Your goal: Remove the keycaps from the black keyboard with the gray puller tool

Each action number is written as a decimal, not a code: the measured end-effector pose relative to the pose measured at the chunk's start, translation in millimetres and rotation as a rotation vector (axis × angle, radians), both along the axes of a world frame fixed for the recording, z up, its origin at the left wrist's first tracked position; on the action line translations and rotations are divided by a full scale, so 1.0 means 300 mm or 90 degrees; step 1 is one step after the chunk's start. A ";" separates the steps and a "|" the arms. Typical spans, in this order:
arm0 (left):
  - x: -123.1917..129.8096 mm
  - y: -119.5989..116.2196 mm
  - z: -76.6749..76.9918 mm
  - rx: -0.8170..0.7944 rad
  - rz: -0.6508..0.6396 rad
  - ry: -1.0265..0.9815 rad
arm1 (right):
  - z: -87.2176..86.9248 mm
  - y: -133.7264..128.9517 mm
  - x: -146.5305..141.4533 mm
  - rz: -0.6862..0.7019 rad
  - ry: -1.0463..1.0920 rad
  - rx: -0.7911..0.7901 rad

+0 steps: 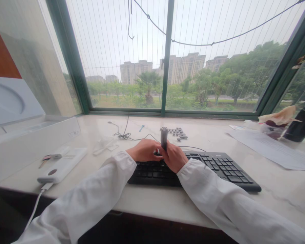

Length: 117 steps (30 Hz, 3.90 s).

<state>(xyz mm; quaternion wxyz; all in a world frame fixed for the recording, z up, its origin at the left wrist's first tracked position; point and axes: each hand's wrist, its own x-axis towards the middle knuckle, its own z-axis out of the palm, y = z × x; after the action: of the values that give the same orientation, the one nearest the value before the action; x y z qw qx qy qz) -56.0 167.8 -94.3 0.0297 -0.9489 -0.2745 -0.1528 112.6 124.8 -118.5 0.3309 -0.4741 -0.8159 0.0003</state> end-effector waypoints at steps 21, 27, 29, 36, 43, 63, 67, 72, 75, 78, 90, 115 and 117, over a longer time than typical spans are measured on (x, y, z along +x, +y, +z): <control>-0.014 0.017 -0.018 -0.035 -0.037 -0.058 | 0.022 0.041 0.026 -0.091 0.167 -0.204; -0.018 0.023 -0.025 -0.054 -0.031 -0.078 | 0.034 0.043 0.035 -0.105 0.164 -0.225; -0.018 0.022 -0.023 -0.063 -0.029 -0.087 | 0.038 0.037 0.034 -0.095 0.160 -0.219; -0.015 0.020 -0.021 -0.065 -0.042 -0.089 | 0.044 0.022 0.027 -0.020 0.140 -0.164; -0.018 0.022 -0.014 -0.116 -0.032 -0.088 | 0.037 0.031 0.021 -0.082 0.182 -0.213; -0.028 0.044 -0.019 -0.250 -0.031 -0.184 | 0.021 0.033 0.012 0.034 0.006 -0.044; -0.025 0.044 -0.025 -0.267 -0.027 -0.207 | 0.011 0.030 0.011 0.031 -0.003 -0.021; -0.015 0.029 -0.022 -0.249 -0.018 -0.185 | 0.007 0.018 0.005 0.011 -0.014 -0.014; -0.011 0.024 -0.019 -0.226 -0.009 -0.171 | 0.007 0.013 0.003 0.005 -0.018 -0.012; -0.010 0.024 -0.021 -0.225 0.000 -0.174 | 0.007 0.009 0.002 0.009 -0.015 -0.006; 0.003 0.005 -0.005 -0.103 0.076 -0.104 | 0.002 0.011 -0.001 -0.003 -0.024 0.003; -0.002 0.013 -0.025 -0.082 0.010 -0.121 | 0.013 0.006 -0.009 -0.035 0.054 0.119; -0.005 0.006 -0.021 -0.094 -0.005 -0.139 | 0.030 0.010 0.005 -0.119 0.087 0.113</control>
<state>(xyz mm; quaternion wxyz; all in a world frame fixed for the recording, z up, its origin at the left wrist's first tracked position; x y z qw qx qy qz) -57.6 169.6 -100.6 -0.0706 -0.9272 -0.2830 -0.2350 114.0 127.9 -109.5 0.4252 -0.5158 -0.7404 -0.0706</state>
